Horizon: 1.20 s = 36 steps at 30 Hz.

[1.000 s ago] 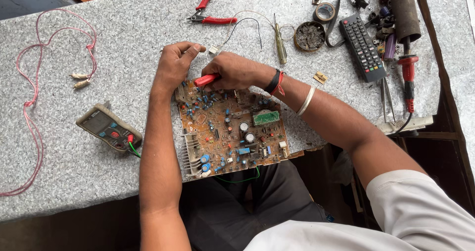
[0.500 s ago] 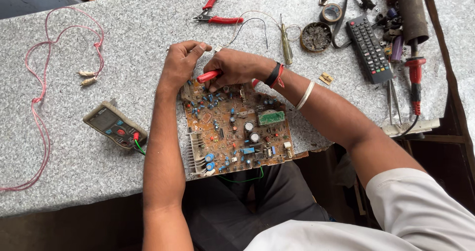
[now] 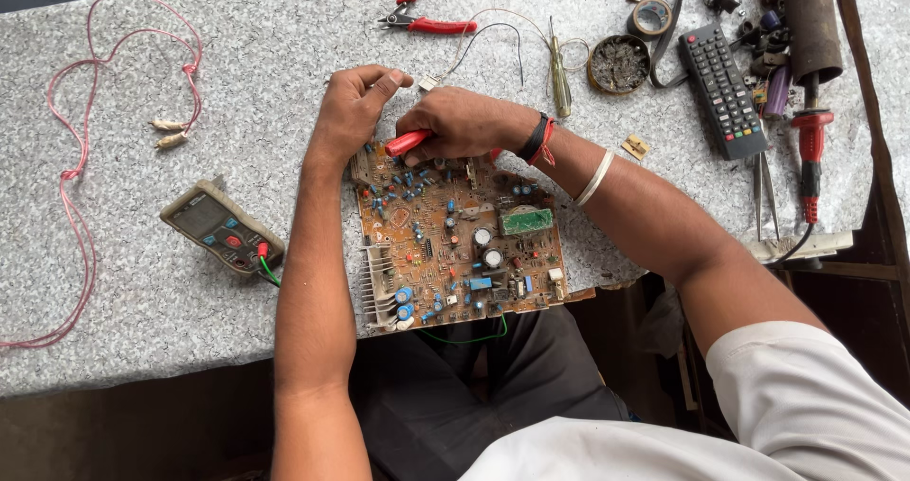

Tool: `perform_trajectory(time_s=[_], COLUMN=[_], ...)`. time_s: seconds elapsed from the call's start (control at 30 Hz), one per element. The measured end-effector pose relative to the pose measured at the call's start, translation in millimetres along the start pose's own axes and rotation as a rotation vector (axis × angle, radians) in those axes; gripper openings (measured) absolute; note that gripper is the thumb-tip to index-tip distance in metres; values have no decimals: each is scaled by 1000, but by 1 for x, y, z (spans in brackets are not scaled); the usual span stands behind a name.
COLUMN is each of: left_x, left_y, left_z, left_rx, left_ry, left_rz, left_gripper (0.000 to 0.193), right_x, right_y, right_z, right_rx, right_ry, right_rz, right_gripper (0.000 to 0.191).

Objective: The person repairs a large circuit board on a workbench, holding it steady while soldering components with a soldering iron and probing the board with multimeter leads. They use a screwdriver and pliers on the board and reposition it to reach different sections.

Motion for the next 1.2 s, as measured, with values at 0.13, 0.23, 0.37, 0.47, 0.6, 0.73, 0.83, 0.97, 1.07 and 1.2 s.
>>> perform_trajectory(time_s=[0.13,0.23,0.37,0.47,0.6,0.73,0.83,0.97,1.07,1.2], left_x=[2,3,3,2,1,1,1,1,1,0], left_y=[1,2,2,1,1,1,1,1,1,1], left_z=[-3,2,4,0,-2,-4,-1,-4,0,-3], left_rx=[-22,-5,-18,-31,-33,-50,-38,-47,-9,-31], left_ry=[91,66,53,85,65,81,22,88,-3,30], left_rz=[-5,-1,-1,-5,-5,-1,3,-4,-11,-5], left_gripper=[35,35,35,35,35,35,35,35,35,34], right_x=[-3,-3,-3,-4,-5,-5,-5,-4,-5,-6], right_y=[1,0,-1,-2,-4,-6,-6,-7,-7,-9], right_z=[-1,-1,0,2,3,3,2,2,4,9], right_rx=[14,2,14,13,25,27,36,46,21,30], right_ry=[-45,-63,-60,-60,-69,-60,-26,4,-1,-80], right_rz=[-27,-40,-41,-45,-53,-56,-34,-18,-26,-58], right_gripper=[33,34,33,33,33,34,34,29,28,26])
Point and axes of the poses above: each hand's wrist, its own x-axis towards the middle knuckle, its own y-axis out of the palm, z = x × y, the point moved 5 cm from there along x, towards the middle knuckle, and after that the axes turned 13 degrees about -z, right-handed, at the moved point
